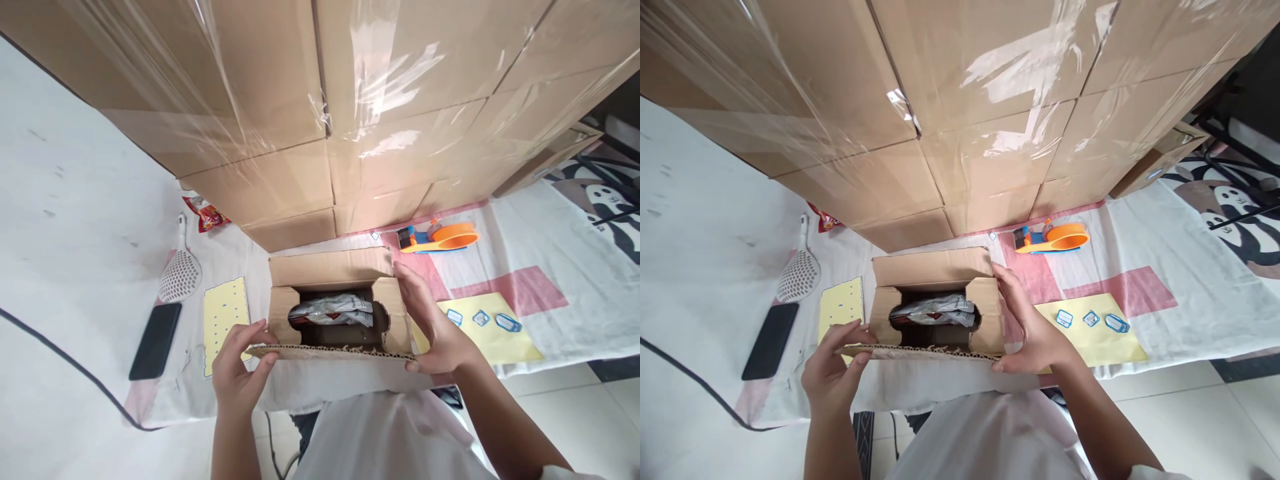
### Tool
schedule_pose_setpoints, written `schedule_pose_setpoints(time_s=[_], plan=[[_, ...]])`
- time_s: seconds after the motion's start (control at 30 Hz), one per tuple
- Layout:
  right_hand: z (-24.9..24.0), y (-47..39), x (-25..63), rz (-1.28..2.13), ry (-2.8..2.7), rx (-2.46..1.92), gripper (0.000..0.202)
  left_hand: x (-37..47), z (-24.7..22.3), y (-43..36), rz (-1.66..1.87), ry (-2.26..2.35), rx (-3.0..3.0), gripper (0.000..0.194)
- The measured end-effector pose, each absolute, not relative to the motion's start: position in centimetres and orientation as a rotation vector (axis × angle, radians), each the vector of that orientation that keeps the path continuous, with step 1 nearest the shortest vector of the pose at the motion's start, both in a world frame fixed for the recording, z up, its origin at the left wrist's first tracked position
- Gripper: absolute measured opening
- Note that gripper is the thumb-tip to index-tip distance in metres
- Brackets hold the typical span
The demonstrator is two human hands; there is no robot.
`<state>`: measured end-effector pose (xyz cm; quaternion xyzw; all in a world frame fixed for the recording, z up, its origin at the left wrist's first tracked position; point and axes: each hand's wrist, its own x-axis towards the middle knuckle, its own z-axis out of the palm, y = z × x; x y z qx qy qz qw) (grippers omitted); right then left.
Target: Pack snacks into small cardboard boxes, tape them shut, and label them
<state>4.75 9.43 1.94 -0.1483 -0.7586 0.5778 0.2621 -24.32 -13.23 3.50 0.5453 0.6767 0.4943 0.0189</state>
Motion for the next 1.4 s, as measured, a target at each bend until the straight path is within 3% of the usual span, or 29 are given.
schedule_pose_setpoints(time_s=[0.2,0.23,0.37,0.43,0.57,0.67,0.8,0.97,1.13,1.3,1.4], plan=[[2.9,9.2,3.3,1.621,-1.959,-0.441,0.044,-23.7,2.7,-13.7,1.621,2.03,1.687,0.037],[3.0,9.0,3.0,1.615,-1.94,-0.513,0.039,-23.7,2.7,-13.7,1.626,2.033,1.686,0.037],[3.2,8.2,2.7,1.677,-1.81,-0.641,0.083,-23.8,2.9,-13.4,1.562,2.176,1.707,0.039],[2.9,8.5,2.9,1.756,-1.787,-0.511,0.089,-23.9,3.3,-12.9,1.516,2.264,1.724,0.049],[2.7,9.8,3.4,1.803,-1.766,-0.205,0.063,-23.3,4.4,-11.5,1.407,2.397,1.795,0.069],[2.7,9.8,3.4,1.64,-1.862,-0.26,0.03,-22.2,4.9,-10.5,1.295,2.483,1.966,0.074],[2.4,8.9,3.1,1.564,-1.843,-0.379,0.014,-20.9,5.5,-9.5,1.186,2.441,2.112,0.079],[2.7,8.5,2.8,1.558,-1.867,-0.392,0.018,-20.6,6.6,-9.2,0.621,2.261,2.33,0.053],[2.8,8.2,2.6,1.555,-1.792,-0.556,0.029,-20.9,6.6,-9.9,0.391,2.181,2.406,0.083],[0.4,11.4,5.8,1.39,-1.309,-1.018,0.025,-19.7,5.8,-10.4,0.412,2.349,2.306,0.075],[-0.6,15.1,7.8,1.197,-1.22,-1.342,0.035,-19.2,5.8,-10.1,0.403,2.441,2.264,0.071]])
